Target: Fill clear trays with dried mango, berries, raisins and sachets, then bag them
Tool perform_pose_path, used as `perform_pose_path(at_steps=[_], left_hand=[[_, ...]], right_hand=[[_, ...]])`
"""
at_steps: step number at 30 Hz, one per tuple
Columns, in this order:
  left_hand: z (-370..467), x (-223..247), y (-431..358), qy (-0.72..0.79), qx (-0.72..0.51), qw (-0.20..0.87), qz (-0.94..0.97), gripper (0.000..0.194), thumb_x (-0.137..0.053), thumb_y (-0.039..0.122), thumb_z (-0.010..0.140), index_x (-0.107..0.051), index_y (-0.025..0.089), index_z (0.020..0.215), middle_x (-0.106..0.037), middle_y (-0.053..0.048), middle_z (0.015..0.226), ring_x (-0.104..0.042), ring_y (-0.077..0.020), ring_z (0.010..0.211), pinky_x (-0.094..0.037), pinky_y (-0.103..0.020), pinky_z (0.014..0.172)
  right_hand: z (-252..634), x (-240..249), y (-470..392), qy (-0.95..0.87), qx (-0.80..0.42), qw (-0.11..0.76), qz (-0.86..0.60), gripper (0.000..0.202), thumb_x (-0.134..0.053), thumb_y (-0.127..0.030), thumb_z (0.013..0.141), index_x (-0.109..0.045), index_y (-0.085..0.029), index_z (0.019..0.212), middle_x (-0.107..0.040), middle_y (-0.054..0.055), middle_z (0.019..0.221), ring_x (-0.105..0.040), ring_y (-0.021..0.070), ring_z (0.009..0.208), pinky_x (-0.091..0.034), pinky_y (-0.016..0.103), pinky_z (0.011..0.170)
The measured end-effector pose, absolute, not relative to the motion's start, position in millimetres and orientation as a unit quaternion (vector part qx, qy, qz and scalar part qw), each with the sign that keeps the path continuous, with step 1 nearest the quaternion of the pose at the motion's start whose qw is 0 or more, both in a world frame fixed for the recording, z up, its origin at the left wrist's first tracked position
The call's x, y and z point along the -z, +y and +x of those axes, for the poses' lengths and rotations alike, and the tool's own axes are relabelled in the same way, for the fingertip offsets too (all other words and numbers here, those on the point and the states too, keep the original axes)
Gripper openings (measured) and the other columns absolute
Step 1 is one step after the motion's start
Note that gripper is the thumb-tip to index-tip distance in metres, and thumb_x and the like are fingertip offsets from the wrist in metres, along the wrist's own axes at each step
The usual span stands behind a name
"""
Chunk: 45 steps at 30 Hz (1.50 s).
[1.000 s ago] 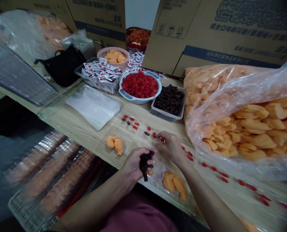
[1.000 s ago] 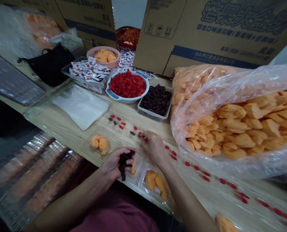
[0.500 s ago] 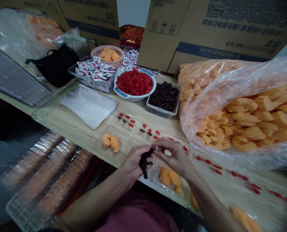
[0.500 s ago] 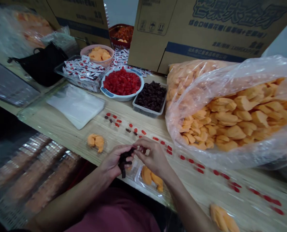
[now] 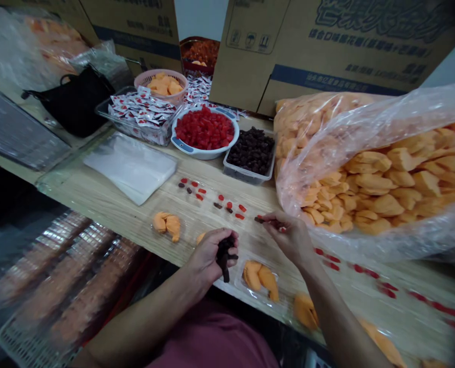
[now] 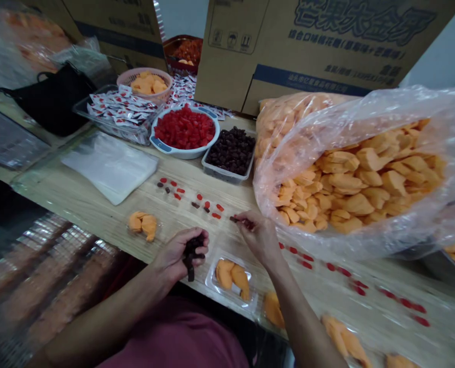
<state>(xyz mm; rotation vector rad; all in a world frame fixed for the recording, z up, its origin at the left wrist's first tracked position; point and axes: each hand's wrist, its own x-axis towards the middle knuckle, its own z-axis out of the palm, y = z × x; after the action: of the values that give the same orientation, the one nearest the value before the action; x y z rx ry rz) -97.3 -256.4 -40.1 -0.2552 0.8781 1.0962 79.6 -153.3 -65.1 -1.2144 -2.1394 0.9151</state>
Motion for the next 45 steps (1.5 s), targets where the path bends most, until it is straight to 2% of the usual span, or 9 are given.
perform_pose_path(at_steps=[11,14,19,23,26,32,38,41,45], left_hand=[[-90,34,-244,0.399,-0.486,0.758,-0.170,0.033,-0.038,0.022,0.088,-0.058,0.008,0.066,-0.049,-0.004,0.058,-0.039,-0.0061,0.041,-0.024,-0.016,0.036],[-88,35,-237,0.377,-0.492,0.762,-0.187,0.031,-0.040,0.022,0.088,-0.058,0.008,0.067,-0.049,-0.004,0.058,-0.039,-0.0061,0.042,-0.025,-0.016,0.037],[-76,39,-227,0.352,-0.559,0.726,-0.194,0.029,-0.042,0.021,0.086,-0.056,0.010,0.064,-0.049,-0.003,0.057,-0.039,-0.0062,0.042,-0.025,-0.016,0.037],[-61,42,-222,0.335,-0.579,0.713,-0.209,0.026,-0.042,0.020,0.086,-0.054,0.011,0.064,-0.049,-0.003,0.059,-0.039,-0.0060,0.042,-0.026,-0.016,0.036],[-57,43,-219,0.326,-0.580,0.711,-0.227,0.029,-0.041,0.020,0.087,-0.053,0.012,0.063,-0.048,-0.002,0.058,-0.037,-0.0054,0.042,-0.024,-0.015,0.035],[-77,31,-216,0.291,-0.594,0.714,-0.230,0.034,-0.036,0.025,0.092,-0.053,0.011,0.065,-0.048,-0.004,0.060,-0.039,-0.0067,0.046,-0.025,-0.015,0.036],[-87,23,-223,0.268,-0.594,0.724,-0.226,0.033,-0.035,0.023,0.092,-0.053,0.011,0.068,-0.048,-0.005,0.065,-0.043,-0.0070,0.052,-0.023,-0.011,0.034],[-87,25,-227,0.280,-0.584,0.725,-0.234,0.033,-0.035,0.024,0.093,-0.053,0.011,0.069,-0.048,-0.005,0.065,-0.042,-0.0071,0.052,-0.023,-0.010,0.033],[-87,28,-231,0.309,-0.570,0.723,-0.240,0.035,-0.035,0.024,0.093,-0.053,0.011,0.067,-0.049,-0.006,0.064,-0.044,-0.0086,0.053,-0.026,-0.011,0.034]], right_hand=[[83,76,-160,-0.882,-0.204,0.168,-0.391,0.020,-0.047,-0.012,0.078,-0.066,-0.017,0.071,-0.063,0.006,0.072,-0.056,0.0170,0.065,-0.041,0.027,0.059],[82,72,-166,-0.885,-0.179,0.187,-0.386,0.022,-0.045,-0.014,0.083,-0.066,-0.017,0.075,-0.063,0.008,0.078,-0.057,0.0178,0.069,-0.043,0.029,0.061],[78,42,-205,-0.815,-0.335,0.281,-0.380,0.011,-0.052,-0.023,0.088,-0.060,-0.020,0.083,-0.063,0.003,0.074,-0.059,0.0150,0.066,-0.048,0.026,0.061],[72,39,-236,-0.778,-0.424,0.299,-0.353,0.005,-0.056,-0.019,0.086,-0.061,-0.021,0.088,-0.065,0.001,0.076,-0.061,0.0132,0.065,-0.051,0.024,0.061],[80,47,-235,-0.759,-0.438,0.309,-0.369,0.010,-0.052,-0.016,0.086,-0.061,-0.020,0.085,-0.065,0.002,0.081,-0.062,0.0145,0.073,-0.052,0.026,0.068],[110,52,-210,-0.784,-0.383,0.281,-0.399,0.013,-0.053,-0.016,0.085,-0.061,-0.019,0.075,-0.061,0.003,0.075,-0.058,0.0155,0.068,-0.047,0.027,0.062],[80,64,-230,-0.870,-0.316,0.203,-0.321,0.017,-0.053,-0.008,0.080,-0.062,-0.018,0.089,-0.064,0.008,0.089,-0.059,0.0203,0.084,-0.049,0.031,0.072],[68,67,-236,-0.885,-0.285,0.187,-0.318,0.020,-0.051,-0.003,0.077,-0.062,-0.017,0.083,-0.064,0.007,0.083,-0.060,0.0198,0.081,-0.049,0.029,0.071],[87,61,-220,-0.832,-0.357,0.223,-0.361,0.016,-0.053,-0.006,0.078,-0.062,-0.018,0.083,-0.065,0.003,0.078,-0.060,0.0151,0.071,-0.047,0.025,0.065]])
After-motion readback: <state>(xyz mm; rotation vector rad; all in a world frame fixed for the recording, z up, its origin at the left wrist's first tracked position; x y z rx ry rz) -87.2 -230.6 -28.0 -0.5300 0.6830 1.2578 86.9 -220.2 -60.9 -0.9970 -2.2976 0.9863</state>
